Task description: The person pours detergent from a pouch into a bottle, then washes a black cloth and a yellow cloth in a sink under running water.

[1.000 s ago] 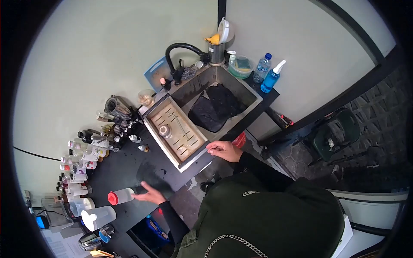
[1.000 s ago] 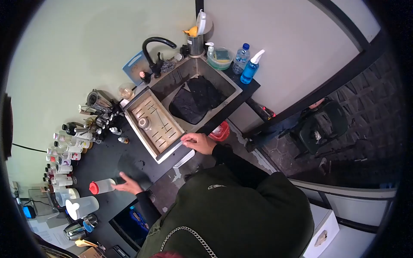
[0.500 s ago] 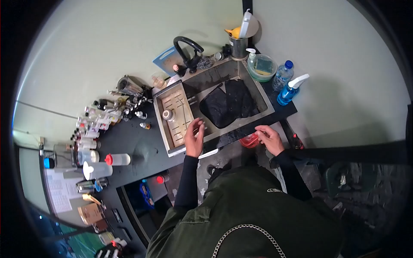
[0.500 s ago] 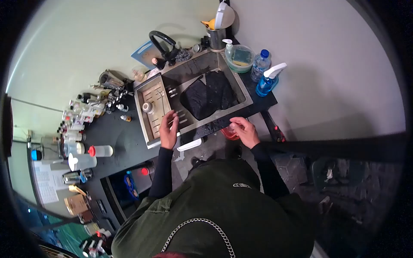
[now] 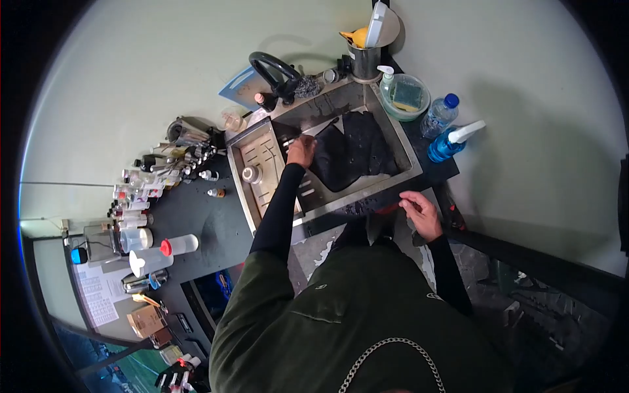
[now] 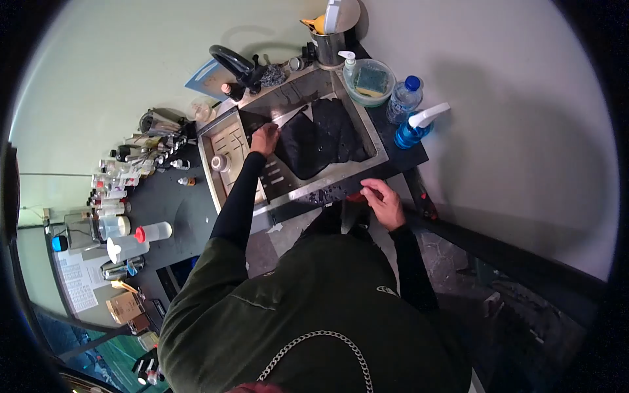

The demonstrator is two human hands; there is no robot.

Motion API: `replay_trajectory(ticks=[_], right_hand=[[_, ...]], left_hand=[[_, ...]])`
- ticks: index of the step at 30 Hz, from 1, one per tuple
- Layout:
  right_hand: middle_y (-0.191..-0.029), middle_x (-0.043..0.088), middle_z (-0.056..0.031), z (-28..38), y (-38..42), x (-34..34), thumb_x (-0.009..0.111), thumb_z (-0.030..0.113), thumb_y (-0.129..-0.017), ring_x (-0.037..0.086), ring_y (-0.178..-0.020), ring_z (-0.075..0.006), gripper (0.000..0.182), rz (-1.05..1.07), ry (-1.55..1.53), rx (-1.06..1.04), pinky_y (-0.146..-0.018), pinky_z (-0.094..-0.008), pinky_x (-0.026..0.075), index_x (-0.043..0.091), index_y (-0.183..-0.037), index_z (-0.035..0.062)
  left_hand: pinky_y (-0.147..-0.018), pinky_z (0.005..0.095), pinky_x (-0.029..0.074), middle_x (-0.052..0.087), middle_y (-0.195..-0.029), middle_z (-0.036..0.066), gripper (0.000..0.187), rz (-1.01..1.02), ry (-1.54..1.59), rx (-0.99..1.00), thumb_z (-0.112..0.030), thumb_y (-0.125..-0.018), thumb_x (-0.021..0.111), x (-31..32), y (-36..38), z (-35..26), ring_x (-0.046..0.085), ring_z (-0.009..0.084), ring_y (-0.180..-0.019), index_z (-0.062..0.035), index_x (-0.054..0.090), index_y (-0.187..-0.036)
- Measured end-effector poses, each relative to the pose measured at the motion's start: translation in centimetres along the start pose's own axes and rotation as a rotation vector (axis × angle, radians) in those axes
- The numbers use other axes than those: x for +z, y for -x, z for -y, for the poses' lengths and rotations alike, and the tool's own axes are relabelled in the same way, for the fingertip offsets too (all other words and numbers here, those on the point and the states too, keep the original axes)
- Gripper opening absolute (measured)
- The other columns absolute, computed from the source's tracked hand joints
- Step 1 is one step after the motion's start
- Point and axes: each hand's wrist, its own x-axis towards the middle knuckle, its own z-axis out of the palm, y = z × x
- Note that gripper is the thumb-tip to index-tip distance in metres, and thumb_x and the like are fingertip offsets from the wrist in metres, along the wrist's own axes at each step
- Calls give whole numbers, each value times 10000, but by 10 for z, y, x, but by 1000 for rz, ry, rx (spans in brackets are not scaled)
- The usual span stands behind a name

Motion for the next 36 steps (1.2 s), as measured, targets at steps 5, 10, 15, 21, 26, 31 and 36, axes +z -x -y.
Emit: replay_trajectory(ticks=[5,10,15,21,26,31,36], right_hand=[[-940,675,-29,10,0,-9,610,179,-946,568,-746,-60,245,-147,74,156,-653,-221,463,625,-1156,54],[-957,670,-24,15,-13,2,597,194,-953,568,-772,-59,258,-260,67,188,-658,-227,465,616,-1173,60],[-953,665,-23,20,-15,12,595,182,-953,565,-774,-74,254,-283,10,235,-678,-225,462,611,-1172,54],[-957,661,-26,15,-7,13,593,180,-952,549,-751,-66,254,-322,-43,268,-673,-229,456,610,-1168,46],[-957,659,-25,20,-12,4,589,175,-954,548,-744,-65,248,-274,-44,260,-668,-227,453,610,-1166,47],[-940,669,-29,31,-25,-8,593,182,-953,556,-746,-67,253,-212,49,214,-679,-229,463,610,-1172,56],[-931,673,-27,33,-28,-22,598,184,-950,557,-726,-66,250,-211,98,166,-668,-225,465,618,-1173,72]], left_hand=[[-764,419,525,700,-889,177,265,-102,214,-119,-297,-899,630,10,-56,-12,676,349,-859,-41,677,-947],[-803,438,512,700,-893,183,319,53,185,-124,-349,-909,616,27,-70,-16,668,358,-909,-41,681,-959],[-830,418,512,704,-956,164,286,136,218,-140,-310,-898,647,68,-90,16,667,339,-947,-51,672,-1016],[-777,316,517,694,-903,136,221,19,620,-99,-187,-904,655,50,-89,-33,678,194,-869,-19,659,-1048],[-786,313,504,648,-1010,126,193,-201,635,79,-123,-918,630,-35,-94,-84,643,196,-873,-10,638,-1074],[-812,359,505,616,-987,163,188,-383,333,161,-72,-880,626,-71,-117,-57,644,278,-917,22,602,-1041],[-795,329,527,652,-994,156,249,-345,581,2,-167,-920,634,-52,-81,-67,665,220,-901,22,606,-1079]])
